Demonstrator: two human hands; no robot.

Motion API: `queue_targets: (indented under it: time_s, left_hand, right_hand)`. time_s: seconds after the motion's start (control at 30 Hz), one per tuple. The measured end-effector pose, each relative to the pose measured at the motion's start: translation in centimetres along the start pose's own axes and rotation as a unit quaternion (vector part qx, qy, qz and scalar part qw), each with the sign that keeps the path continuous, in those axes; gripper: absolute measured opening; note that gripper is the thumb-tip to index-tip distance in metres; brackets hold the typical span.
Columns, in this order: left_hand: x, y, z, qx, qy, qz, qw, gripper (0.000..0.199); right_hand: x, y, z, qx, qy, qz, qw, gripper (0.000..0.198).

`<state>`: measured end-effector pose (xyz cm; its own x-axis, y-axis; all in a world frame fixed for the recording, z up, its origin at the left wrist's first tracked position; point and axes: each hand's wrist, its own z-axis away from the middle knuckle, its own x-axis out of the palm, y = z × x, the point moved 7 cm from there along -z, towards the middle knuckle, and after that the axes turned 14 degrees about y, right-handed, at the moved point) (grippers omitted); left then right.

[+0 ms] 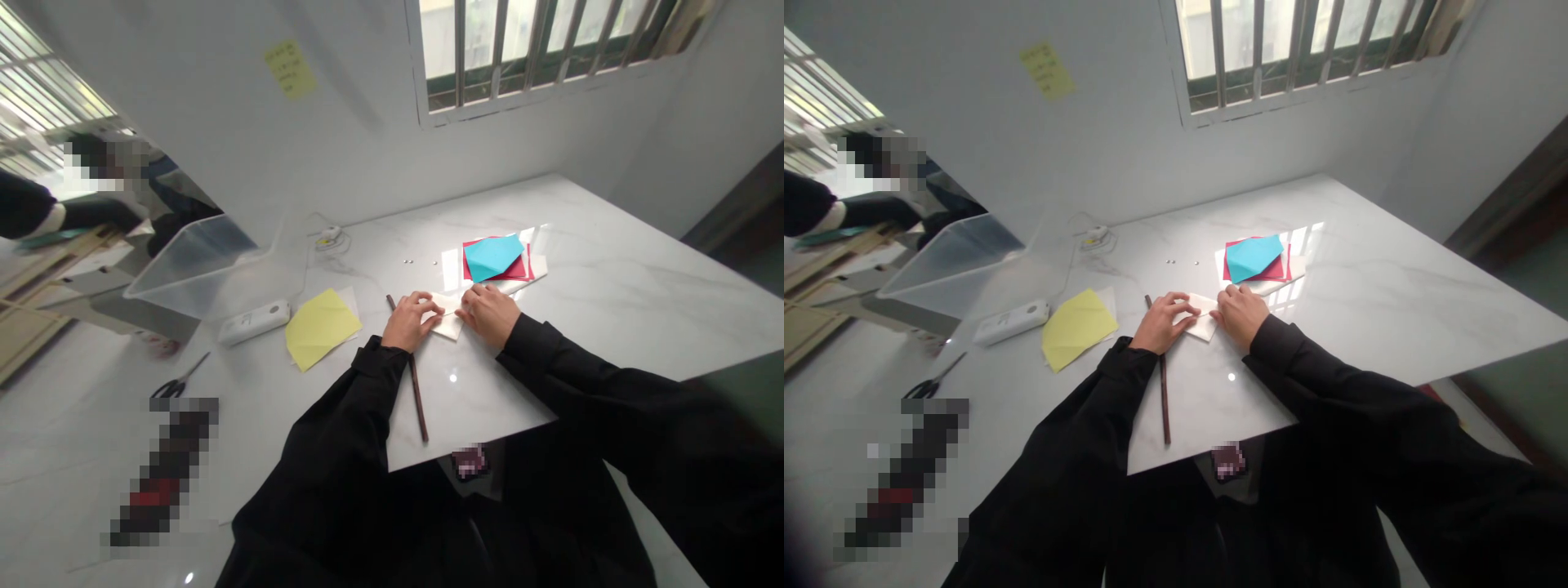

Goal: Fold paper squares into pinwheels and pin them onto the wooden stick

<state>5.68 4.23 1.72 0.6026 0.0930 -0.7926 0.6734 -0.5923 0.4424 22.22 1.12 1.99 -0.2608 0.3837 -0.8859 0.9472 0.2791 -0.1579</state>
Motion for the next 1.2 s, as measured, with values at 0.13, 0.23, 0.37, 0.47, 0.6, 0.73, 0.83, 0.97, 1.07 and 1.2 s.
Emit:
queue_targets:
  time_s: [0.13, 0.23, 0.37, 0.47, 0.6, 0.73, 0.83, 0.97, 1.07, 1.2]
  left_hand:
    - [0.0, -0.1, 0.1, -0.012, 0.01, 0.006, 1.0, 0.014]
    - [-0.1, -0.2, 0.2, -0.019, 0.016, 0.009, 1.0, 0.015]
    - [-0.3, -0.4, 0.3, -0.031, 0.033, -0.001, 0.999, 0.026]
    - [-0.5, -1.0, 0.4, -0.055, 0.056, -0.035, 0.996, 0.048]
    - [-0.5, -1.7, 0.6, -0.066, 0.069, -0.069, 0.993, 0.047]
    - [-0.6, -1.7, 0.5, -0.067, 0.082, -0.067, 0.992, 0.036]
    - [-0.9, -1.4, 0.4, -0.078, 0.09, -0.054, 0.991, 0.028]
    - [-1.0, -1.2, 0.3, -0.131, 0.086, 0.033, 0.987, 0.027]
    - [-1.2, -1.0, 0.2, -0.162, 0.1, 0.16, 0.969, 0.036]
    - [-1.7, -1.5, 0.0, -0.204, 0.141, 0.291, 0.924, 0.057]
  right_hand:
    - [0.8, -0.1, -1.5, 0.056, -0.028, -0.041, 0.997, 0.035]
    - [1.2, -0.6, -2.5, 0.052, -0.039, -0.034, 0.997, 0.04]
    - [1.9, -1.1, -4.1, 0.04, -0.084, -0.05, 0.994, 0.043]
    - [2.6, -0.4, -5.4, 0.065, -0.138, -0.08, 0.985, 0.044]
    - [3.1, 0.4, -6.1, 0.076, -0.188, -0.14, 0.969, 0.028]
    - [3.0, 1.0, -6.0, 0.08, -0.161, -0.227, 0.957, 0.021]
    - [3.5, 0.9, -5.6, 0.081, -0.172, -0.312, 0.931, 0.021]
    - [4.2, 0.7, -5.4, 0.083, -0.194, -0.366, 0.907, 0.031]
    - [4.2, 0.3, -5.5, 0.066, -0.2, -0.42, 0.883, 0.034]
    - [4.4, 0.1, -5.4, 0.092, -0.213, -0.496, 0.836, 0.039]
